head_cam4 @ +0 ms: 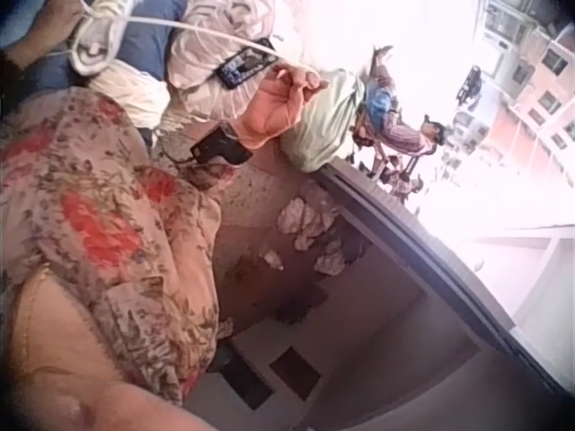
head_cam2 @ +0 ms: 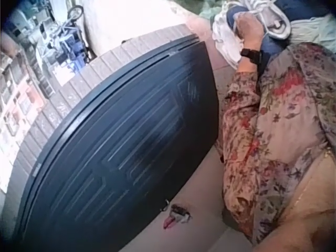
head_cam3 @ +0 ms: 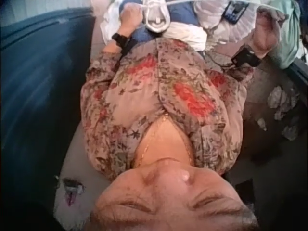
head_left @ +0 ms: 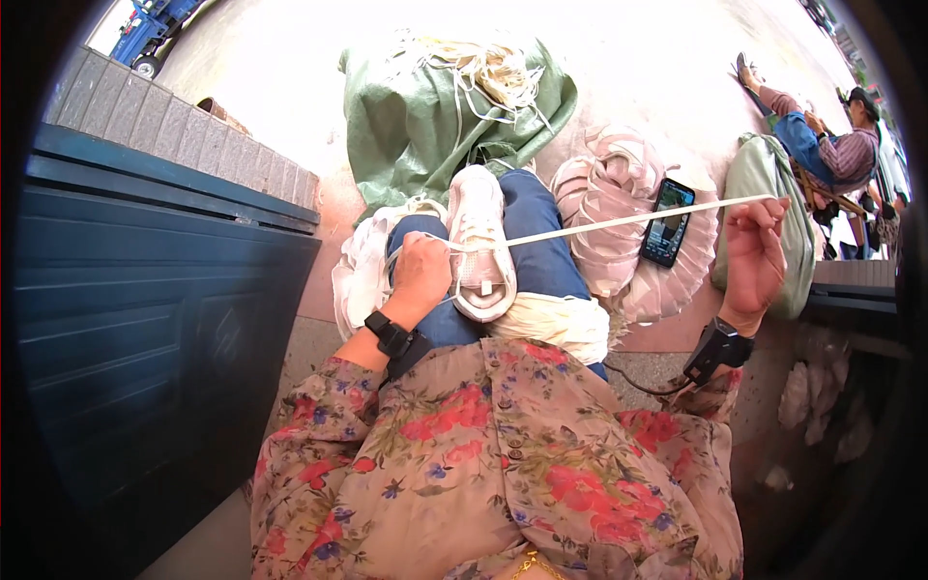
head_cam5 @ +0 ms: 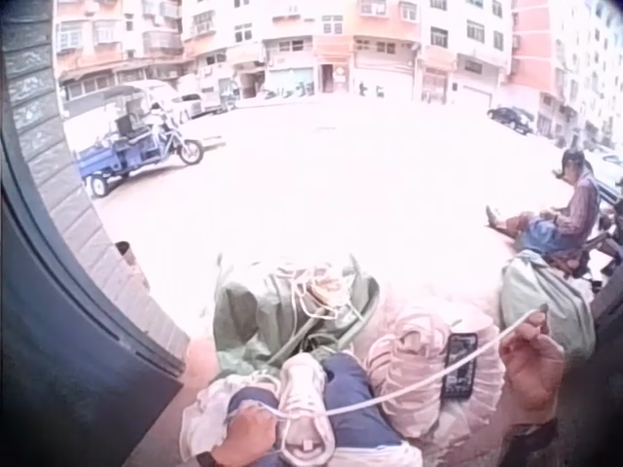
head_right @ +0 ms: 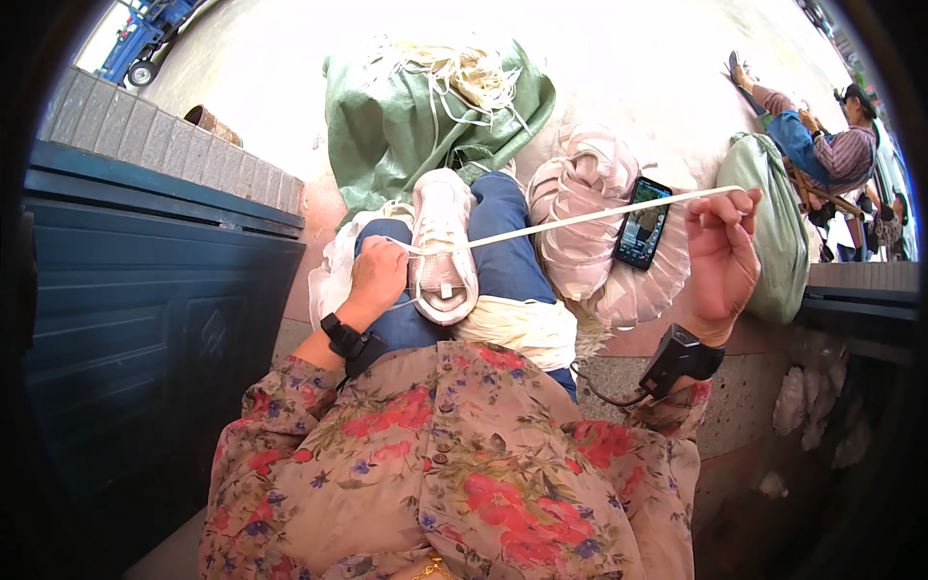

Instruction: Lacing a white sneaker while sitting in a materials storage area.

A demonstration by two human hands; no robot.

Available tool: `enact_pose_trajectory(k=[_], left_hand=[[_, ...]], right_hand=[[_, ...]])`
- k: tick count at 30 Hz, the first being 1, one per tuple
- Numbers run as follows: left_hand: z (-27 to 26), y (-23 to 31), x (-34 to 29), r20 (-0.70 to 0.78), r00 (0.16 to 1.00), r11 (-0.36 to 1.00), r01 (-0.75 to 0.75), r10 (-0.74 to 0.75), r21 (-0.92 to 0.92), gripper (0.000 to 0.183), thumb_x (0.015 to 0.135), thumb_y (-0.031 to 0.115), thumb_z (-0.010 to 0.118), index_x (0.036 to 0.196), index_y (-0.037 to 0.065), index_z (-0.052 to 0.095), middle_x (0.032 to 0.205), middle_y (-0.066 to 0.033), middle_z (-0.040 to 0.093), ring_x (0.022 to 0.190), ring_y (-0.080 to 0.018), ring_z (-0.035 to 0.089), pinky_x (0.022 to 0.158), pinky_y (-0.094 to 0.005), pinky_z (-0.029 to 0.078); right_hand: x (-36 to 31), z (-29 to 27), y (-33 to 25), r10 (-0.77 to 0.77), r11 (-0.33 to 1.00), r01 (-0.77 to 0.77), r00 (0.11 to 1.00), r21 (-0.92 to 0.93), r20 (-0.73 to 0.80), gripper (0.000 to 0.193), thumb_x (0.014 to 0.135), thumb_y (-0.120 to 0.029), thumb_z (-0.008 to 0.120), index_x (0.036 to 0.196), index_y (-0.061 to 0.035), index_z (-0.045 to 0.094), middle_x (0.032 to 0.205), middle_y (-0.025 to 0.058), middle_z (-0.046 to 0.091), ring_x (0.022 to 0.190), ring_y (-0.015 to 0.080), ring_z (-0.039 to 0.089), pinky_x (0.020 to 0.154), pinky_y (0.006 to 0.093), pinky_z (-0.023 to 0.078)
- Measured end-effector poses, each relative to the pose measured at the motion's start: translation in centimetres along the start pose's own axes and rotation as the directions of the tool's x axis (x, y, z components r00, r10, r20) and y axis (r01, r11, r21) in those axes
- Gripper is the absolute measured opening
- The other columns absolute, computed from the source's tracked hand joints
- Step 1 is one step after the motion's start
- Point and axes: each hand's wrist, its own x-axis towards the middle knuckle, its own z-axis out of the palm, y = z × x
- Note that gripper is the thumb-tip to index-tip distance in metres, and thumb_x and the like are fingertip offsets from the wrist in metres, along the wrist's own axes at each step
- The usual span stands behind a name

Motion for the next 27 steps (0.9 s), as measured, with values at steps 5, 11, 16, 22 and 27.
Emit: enact_pose_trajectory(k=[5,11,16,22,27], left_hand=[[-0.4,0.4,0.4,0.058,0.998,0.995,-0.003,-0.002,0.098,0.012,0.076,0.011,0.055,0.07,0.002,0.06,0.075,-0.0124,0.061,0.083,-0.031,0.051,0.073,-0.0395,0.043],[-0.6,0.7,0.8,0.088,0.995,0.976,-0.074,0.057,0.206,0.011,0.07,0.013,0.055,0.067,0.003,0.058,0.07,-0.0114,0.058,0.079,-0.0299,0.051,0.06,-0.0416,0.042],[-0.8,1.9,1.5,0.136,0.987,0.951,-0.121,0.085,0.283,0.008,0.068,0.012,0.056,0.067,0.005,0.059,0.069,-0.0109,0.058,0.078,-0.0285,0.05,0.06,-0.0392,0.04],[0.0,1.3,1.4,0.083,0.983,0.942,-0.18,0.163,0.282,0.009,0.07,0.014,0.057,0.066,0.006,0.059,0.067,-0.0066,0.058,0.077,-0.0241,0.051,0.064,-0.0368,0.038],[-0.6,2.7,-0.5,-0.055,0.987,0.949,-0.132,0.154,0.287,0.021,0.068,0.027,0.065,0.067,0.007,0.058,0.066,-0.0046,0.056,0.077,-0.023,0.049,0.064,-0.037,0.036]], right_hand=[[-0.2,-1.8,-0.1,-0.026,0.978,-0.001,0.992,-0.207,-0.127,0.029,0.087,0.0,0.047,0.116,-0.003,0.049,0.106,0.0074,0.053,0.094,0.0152,0.053,0.083,0.0305,0.044],[-1.2,-3.0,4.9,-0.053,0.337,-0.258,0.955,-0.906,-0.291,0.01,0.085,-0.01,0.057,0.092,-0.0028,0.061,0.08,0.0034,0.062,0.066,0.0094,0.055,0.062,0.0203,0.045],[-5.8,-5.3,14.5,0.353,-0.11,0.286,0.907,-0.952,0.232,0.01,0.076,-0.003,0.051,0.081,-0.0061,0.059,0.082,0.0123,0.058,0.081,0.0301,0.055,0.069,0.0386,0.044],[-5.7,-6.6,21.2,0.573,-0.338,0.231,0.82,-0.912,-0.004,0.012,0.076,-0.011,0.05,0.076,-0.0015,0.058,0.062,0.0163,0.056,0.061,0.0329,0.057,0.056,0.042,0.045],[-5.1,-7.1,22.0,0.613,-0.431,0.246,0.786,-0.868,-0.082,0.012,0.075,-0.011,0.05,0.073,-0.002,0.057,0.063,0.0169,0.057,0.061,0.0322,0.058,0.056,0.0415,0.046]])
